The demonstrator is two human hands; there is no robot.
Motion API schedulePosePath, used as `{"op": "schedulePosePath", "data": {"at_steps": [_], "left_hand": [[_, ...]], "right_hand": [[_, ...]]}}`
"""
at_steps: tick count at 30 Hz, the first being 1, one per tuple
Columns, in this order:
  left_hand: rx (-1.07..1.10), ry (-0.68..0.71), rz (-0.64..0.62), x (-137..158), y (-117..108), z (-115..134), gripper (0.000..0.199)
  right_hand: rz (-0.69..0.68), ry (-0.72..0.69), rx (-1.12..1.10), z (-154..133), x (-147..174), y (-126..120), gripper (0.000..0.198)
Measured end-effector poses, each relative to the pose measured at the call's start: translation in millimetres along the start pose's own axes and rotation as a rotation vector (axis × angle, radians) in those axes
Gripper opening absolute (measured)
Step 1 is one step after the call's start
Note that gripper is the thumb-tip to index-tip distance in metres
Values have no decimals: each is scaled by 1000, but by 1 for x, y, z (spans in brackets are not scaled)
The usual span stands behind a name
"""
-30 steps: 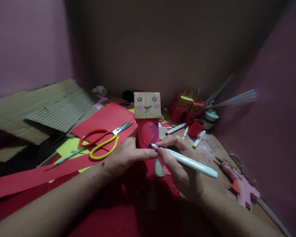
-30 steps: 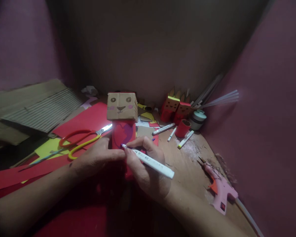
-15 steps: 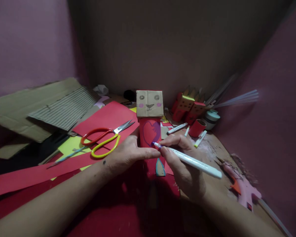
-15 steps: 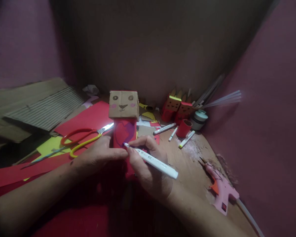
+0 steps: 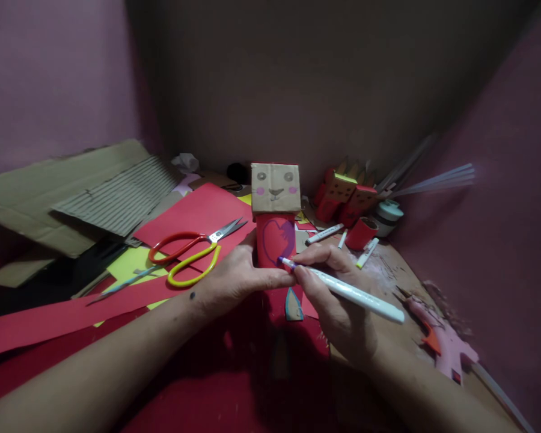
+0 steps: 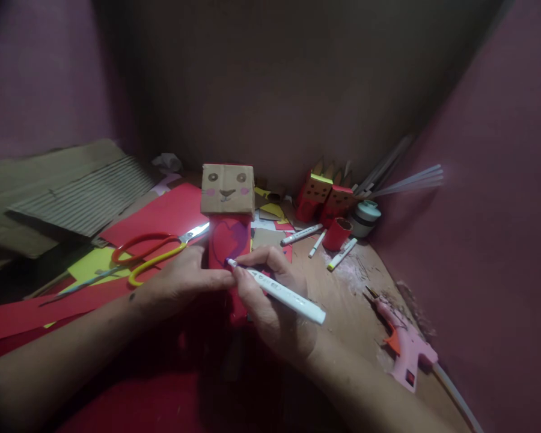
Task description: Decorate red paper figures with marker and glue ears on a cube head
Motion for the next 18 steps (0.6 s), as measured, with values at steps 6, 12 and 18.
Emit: {"op": "schedulePosePath", "data": {"at_steps": [6,12,18], "left_hand": [[4,-23,6,2,2,2,48],[-12,14,4,2,0,3,34],[-20,31,3,2,0,4,36]], "right_hand": [[-54,15,8,1,-1,-1,3],[-66,30,43,2,0,-2,4],[-44,40,55,4,1,-3,3]]}}
Point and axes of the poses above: each hand's wrist, its own x-axis away from the middle knuckle, its own y-axis out of the palm, z = x × y, the point moved 7 cm from there along -x, towards the middle knuckle, and after that the axes turned 9 degrees about -y, right-handed, at the moved point
